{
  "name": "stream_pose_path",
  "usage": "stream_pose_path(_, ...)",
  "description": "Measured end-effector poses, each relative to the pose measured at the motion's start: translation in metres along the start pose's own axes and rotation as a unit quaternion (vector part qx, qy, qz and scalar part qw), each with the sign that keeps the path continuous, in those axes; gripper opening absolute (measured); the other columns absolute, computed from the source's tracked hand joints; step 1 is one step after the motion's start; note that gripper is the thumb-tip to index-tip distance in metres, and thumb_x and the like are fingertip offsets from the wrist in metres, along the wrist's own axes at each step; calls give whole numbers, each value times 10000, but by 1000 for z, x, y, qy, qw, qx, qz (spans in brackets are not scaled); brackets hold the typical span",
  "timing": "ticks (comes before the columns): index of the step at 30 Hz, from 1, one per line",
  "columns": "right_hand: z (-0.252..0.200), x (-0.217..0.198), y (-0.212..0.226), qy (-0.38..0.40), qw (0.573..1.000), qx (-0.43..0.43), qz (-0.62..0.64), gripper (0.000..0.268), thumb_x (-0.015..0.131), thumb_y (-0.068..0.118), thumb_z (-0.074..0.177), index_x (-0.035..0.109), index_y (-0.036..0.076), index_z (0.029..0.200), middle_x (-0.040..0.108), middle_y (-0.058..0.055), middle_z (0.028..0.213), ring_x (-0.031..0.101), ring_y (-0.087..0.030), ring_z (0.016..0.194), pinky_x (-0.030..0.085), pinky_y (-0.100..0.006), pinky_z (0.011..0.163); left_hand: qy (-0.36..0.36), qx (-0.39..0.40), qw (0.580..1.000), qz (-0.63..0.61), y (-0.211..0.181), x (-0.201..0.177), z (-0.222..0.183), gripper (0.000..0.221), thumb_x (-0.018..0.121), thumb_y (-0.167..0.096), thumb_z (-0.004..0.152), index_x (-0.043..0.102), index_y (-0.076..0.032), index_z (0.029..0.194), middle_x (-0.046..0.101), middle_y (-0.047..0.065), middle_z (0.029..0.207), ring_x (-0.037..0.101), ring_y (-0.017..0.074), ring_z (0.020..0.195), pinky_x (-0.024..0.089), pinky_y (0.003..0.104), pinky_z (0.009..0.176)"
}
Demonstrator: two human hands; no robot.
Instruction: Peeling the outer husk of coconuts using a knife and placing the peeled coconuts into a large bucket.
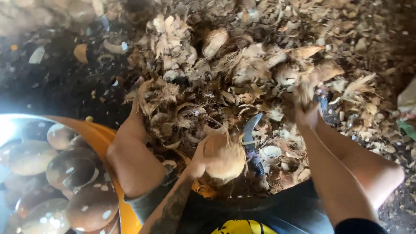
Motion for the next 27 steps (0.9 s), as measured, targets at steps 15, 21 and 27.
stream_pose_path(15,-112,41,-10,311,855,-227,-348,534,643,458,886,691,145,1317,764,-128,1125,777,-371,993,637,-475,709,-123,-143,912,-365,-123,-29,36,735,619,-488,856,590,-90,1473,689,199,1379,675,367,1203,476,532,1070)
stream_pose_path(21,-154,77,-124,517,773,-93,-356,941,724,295,784,311,3,1578,727,-323,1074,770,-498,940,606,-580,655,-164,-204,904,-338,-99,-24,44,764,665,-516,900,557,-66,1508,660,234,1424,660,383,1263,467,554,1145)
stream_pose_path(27,-160,69,-66,417,881,13,-224,717,733,270,714,569,41,1373,715,-290,1174,740,-470,1106,603,-599,842,-195,-191,883,-381,-90,-37,45,864,693,-603,894,503,-70,1546,635,237,1438,633,403,1283,451,595,1143)
Point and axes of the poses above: each hand's wrist, its own z-axis towards the middle knuckle, its own x-axis out of the palm, y = z × x, the point moved 2 cm from there along z, towards the middle knuckle
